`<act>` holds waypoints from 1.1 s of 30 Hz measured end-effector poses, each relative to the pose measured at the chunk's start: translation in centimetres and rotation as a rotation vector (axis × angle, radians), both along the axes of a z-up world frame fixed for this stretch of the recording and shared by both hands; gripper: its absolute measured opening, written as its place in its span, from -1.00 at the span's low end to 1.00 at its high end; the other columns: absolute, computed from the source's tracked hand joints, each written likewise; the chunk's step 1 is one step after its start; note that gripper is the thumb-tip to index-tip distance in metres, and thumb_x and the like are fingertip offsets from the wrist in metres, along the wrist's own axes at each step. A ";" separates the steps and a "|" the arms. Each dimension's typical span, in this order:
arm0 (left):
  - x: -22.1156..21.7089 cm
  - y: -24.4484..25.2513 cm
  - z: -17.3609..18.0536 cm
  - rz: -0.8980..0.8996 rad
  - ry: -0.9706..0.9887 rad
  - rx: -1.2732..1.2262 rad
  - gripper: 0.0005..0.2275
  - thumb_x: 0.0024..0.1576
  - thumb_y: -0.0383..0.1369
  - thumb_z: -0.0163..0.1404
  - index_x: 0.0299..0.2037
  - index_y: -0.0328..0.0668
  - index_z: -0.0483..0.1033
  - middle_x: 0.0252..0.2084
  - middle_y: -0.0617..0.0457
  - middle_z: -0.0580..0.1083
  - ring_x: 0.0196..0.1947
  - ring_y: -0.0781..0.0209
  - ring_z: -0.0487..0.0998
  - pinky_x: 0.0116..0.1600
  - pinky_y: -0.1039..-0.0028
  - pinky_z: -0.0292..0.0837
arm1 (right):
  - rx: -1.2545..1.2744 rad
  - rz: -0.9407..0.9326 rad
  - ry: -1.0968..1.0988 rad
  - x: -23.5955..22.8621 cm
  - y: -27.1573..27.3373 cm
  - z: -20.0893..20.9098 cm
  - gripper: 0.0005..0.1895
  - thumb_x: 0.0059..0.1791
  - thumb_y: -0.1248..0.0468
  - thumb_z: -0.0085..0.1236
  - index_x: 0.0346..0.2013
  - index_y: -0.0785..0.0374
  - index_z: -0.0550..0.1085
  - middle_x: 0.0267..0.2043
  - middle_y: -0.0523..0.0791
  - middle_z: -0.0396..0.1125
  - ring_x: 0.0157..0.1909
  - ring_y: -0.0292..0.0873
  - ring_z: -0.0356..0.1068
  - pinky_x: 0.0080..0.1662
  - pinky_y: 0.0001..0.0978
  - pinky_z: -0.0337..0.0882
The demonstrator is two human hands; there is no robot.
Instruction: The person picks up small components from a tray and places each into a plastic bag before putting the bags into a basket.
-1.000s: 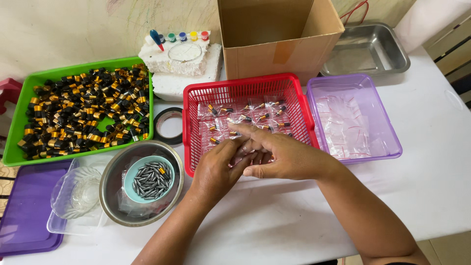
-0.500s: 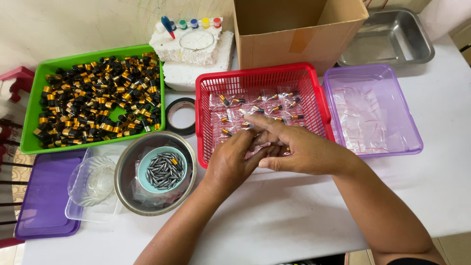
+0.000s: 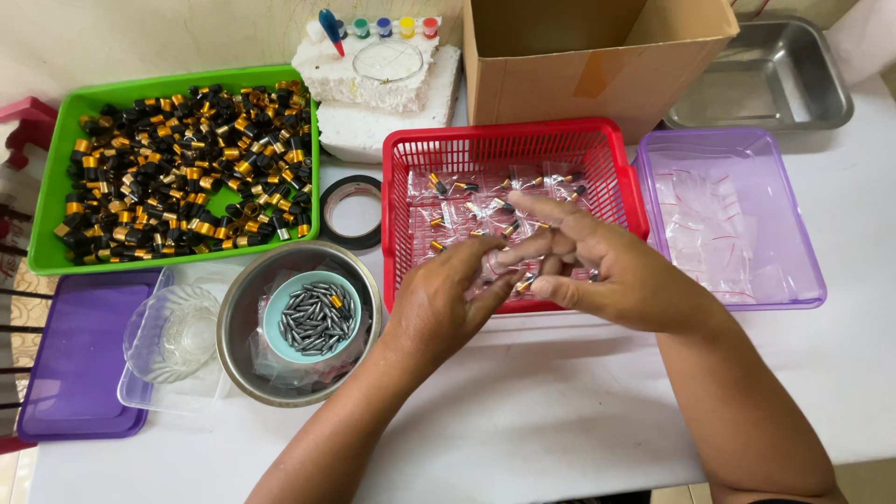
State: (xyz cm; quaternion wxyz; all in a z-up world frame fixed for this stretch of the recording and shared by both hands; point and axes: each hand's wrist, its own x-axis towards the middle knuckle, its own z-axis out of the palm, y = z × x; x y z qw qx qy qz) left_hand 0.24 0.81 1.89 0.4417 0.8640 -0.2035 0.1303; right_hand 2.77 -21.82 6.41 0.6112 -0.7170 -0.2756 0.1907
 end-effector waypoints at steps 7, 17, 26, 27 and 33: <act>-0.6 4.7 8.3 0.015 0.182 -0.184 -0.74 0.22 -0.20 0.06 0.03 -0.11 0.49 -0.45 0.15 0.48 -0.61 0.47 0.47 -0.46 0.63 0.41 | 0.004 -0.219 0.030 -1.1 0.2 2.6 -0.30 0.04 0.31 -0.02 0.48 0.21 0.09 0.06 0.09 0.48 -0.15 -0.16 0.53 -0.07 -0.39 0.59; -1.5 9.1 11.3 0.126 0.091 -0.167 -0.73 0.26 -0.12 -0.02 -0.05 -0.12 0.54 -0.44 0.25 0.41 -0.52 0.51 0.24 -0.36 0.64 0.16 | -0.233 -0.150 -0.482 -2.5 7.9 1.2 -0.71 0.07 0.28 0.10 0.08 0.23 0.46 -0.18 -0.09 0.49 -0.24 -0.18 0.43 -0.11 -0.34 0.42; -2.5 9.2 12.1 0.098 -0.060 -0.044 -0.72 0.28 -0.16 -0.02 0.02 -0.15 0.52 -0.12 0.12 0.58 -0.26 0.33 0.59 -0.12 0.53 0.39 | -0.725 -0.074 -1.044 -3.0 22.9 -3.6 -0.65 -0.03 0.45 -0.16 0.02 0.17 0.36 0.00 0.00 0.31 0.04 0.06 0.28 -0.08 -0.14 0.20; -2.5 9.1 12.0 0.100 -0.077 -0.008 -0.74 0.27 -0.17 0.01 0.02 -0.13 0.52 -0.12 0.13 0.60 -0.26 0.28 0.62 -0.14 0.49 0.41 | -1.023 -0.172 -1.088 -2.7 24.7 -4.4 -0.75 0.18 0.26 -0.28 0.17 0.06 0.22 0.04 -0.09 0.17 0.22 -0.11 0.16 0.23 -0.29 0.22; -2.2 8.6 11.5 0.036 -0.052 0.088 -0.68 0.25 -0.17 0.04 0.10 -0.15 0.50 -0.32 0.07 0.49 -0.48 0.18 0.39 -0.27 0.40 0.32 | -0.535 -0.088 -0.262 -3.3 26.1 -8.3 -0.85 0.16 0.32 -0.24 -0.05 -0.05 0.24 -0.14 -0.23 0.09 -0.05 -0.34 0.10 -0.03 -0.42 0.20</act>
